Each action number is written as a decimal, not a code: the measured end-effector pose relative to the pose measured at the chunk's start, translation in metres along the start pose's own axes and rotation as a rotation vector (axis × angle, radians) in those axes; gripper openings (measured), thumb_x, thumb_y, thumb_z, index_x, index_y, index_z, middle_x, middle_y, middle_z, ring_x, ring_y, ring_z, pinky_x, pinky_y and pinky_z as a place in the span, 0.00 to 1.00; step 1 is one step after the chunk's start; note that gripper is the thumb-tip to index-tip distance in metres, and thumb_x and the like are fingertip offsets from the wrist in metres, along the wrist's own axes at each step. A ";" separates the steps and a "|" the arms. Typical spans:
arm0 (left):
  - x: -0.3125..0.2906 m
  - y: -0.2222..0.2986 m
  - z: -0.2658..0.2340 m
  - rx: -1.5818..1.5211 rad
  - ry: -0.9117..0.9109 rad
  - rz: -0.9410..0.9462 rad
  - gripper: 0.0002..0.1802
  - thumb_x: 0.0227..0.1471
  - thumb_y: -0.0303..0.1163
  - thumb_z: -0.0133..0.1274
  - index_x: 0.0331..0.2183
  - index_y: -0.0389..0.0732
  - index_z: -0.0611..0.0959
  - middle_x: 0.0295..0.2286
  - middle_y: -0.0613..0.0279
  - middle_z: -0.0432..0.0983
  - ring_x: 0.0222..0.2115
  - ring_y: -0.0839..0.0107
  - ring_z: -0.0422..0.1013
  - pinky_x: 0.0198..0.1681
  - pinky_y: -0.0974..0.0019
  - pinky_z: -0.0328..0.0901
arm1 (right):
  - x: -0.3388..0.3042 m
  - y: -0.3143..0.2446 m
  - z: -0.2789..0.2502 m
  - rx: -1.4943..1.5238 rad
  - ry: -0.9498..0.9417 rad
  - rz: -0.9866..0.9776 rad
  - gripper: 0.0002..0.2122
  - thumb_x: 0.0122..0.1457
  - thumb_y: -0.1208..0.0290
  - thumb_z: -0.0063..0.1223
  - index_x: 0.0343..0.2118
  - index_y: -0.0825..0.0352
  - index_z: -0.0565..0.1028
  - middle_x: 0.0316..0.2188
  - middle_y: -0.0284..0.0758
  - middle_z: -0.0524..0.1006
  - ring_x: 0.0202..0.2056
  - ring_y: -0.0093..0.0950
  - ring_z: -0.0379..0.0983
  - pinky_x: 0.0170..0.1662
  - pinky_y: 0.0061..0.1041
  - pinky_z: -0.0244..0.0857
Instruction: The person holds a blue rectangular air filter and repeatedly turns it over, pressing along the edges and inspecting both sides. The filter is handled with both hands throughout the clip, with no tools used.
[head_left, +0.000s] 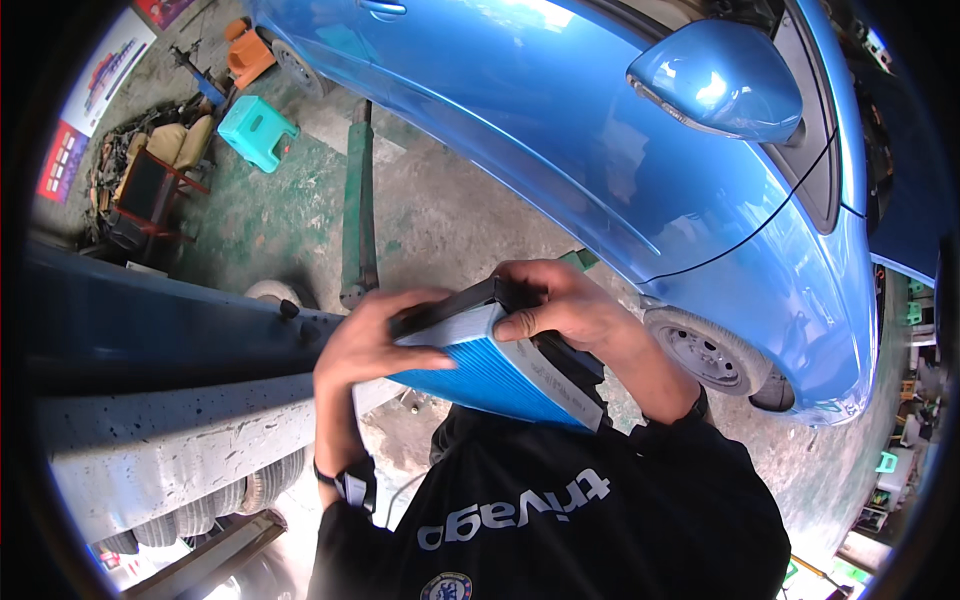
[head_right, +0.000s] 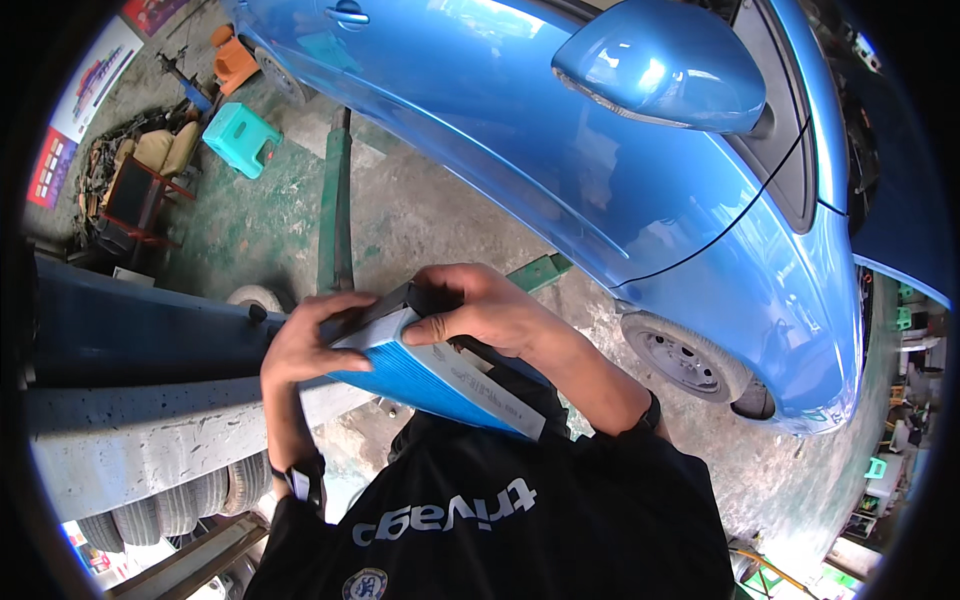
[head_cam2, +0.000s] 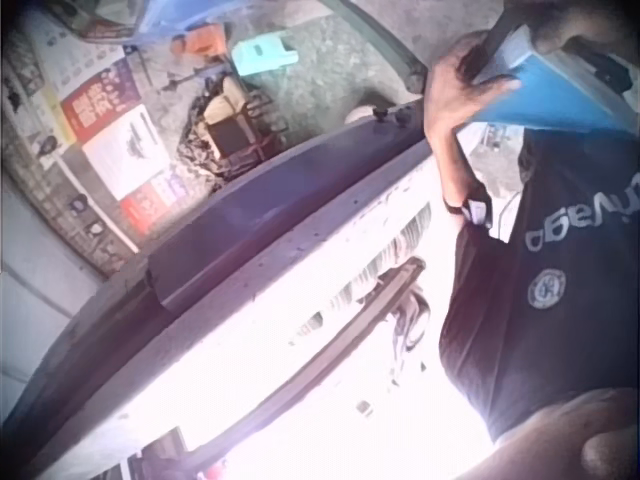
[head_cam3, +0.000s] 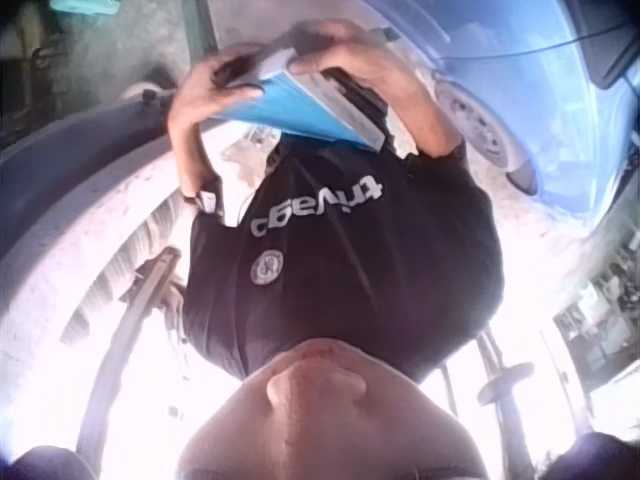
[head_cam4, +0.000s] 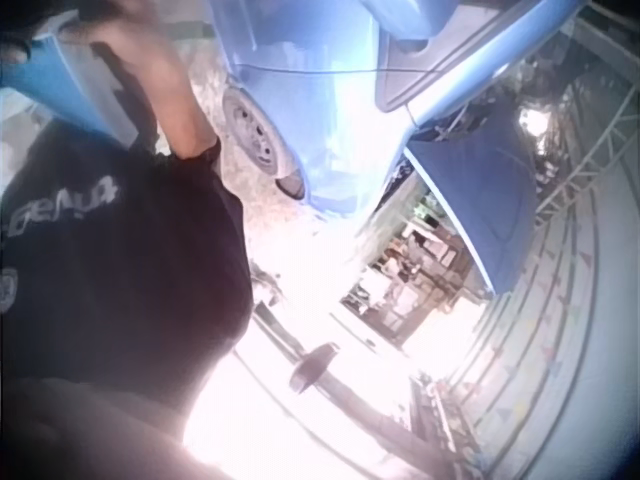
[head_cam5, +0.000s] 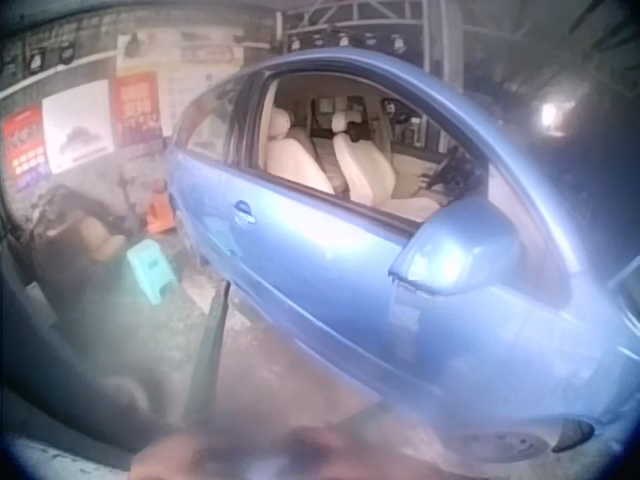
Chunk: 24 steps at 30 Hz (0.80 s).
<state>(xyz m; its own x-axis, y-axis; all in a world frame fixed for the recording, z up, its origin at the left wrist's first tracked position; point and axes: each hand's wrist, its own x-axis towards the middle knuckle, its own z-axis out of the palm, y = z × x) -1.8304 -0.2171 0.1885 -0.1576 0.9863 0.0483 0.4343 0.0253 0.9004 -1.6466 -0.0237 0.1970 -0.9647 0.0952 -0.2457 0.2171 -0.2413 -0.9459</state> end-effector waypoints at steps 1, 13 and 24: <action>0.011 0.014 0.006 0.009 -0.036 -0.014 0.36 0.31 0.42 0.74 0.41 0.33 0.78 0.33 0.55 0.78 0.35 0.68 0.74 0.41 0.65 0.67 | 0.000 0.000 0.004 -0.012 0.014 -0.037 0.20 0.44 0.68 0.71 0.38 0.71 0.76 0.27 0.30 0.76 0.32 0.22 0.70 0.36 0.21 0.61; 0.038 0.037 0.028 -0.352 -0.095 -0.203 0.26 0.35 0.33 0.72 0.36 0.35 0.77 0.29 0.67 0.72 0.32 0.78 0.68 0.37 0.72 0.63 | -0.018 0.006 0.009 0.143 0.165 -0.030 0.16 0.46 0.74 0.68 0.37 0.72 0.76 0.29 0.32 0.76 0.29 0.20 0.71 0.34 0.20 0.64; 0.028 0.029 0.033 -0.274 0.240 -0.026 0.17 0.43 0.29 0.68 0.34 0.34 0.79 0.28 0.65 0.76 0.31 0.79 0.70 0.35 0.74 0.64 | -0.025 0.014 0.011 -0.426 0.343 -0.445 0.26 0.45 0.64 0.70 0.47 0.69 0.75 0.37 0.37 0.77 0.42 0.26 0.74 0.46 0.24 0.66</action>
<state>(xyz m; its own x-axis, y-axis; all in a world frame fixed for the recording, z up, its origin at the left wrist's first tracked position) -1.7927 -0.1836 0.2019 -0.3836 0.9186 0.0947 0.1784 -0.0269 0.9836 -1.6212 -0.0401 0.1920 -0.8892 0.4128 0.1974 -0.0804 0.2837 -0.9555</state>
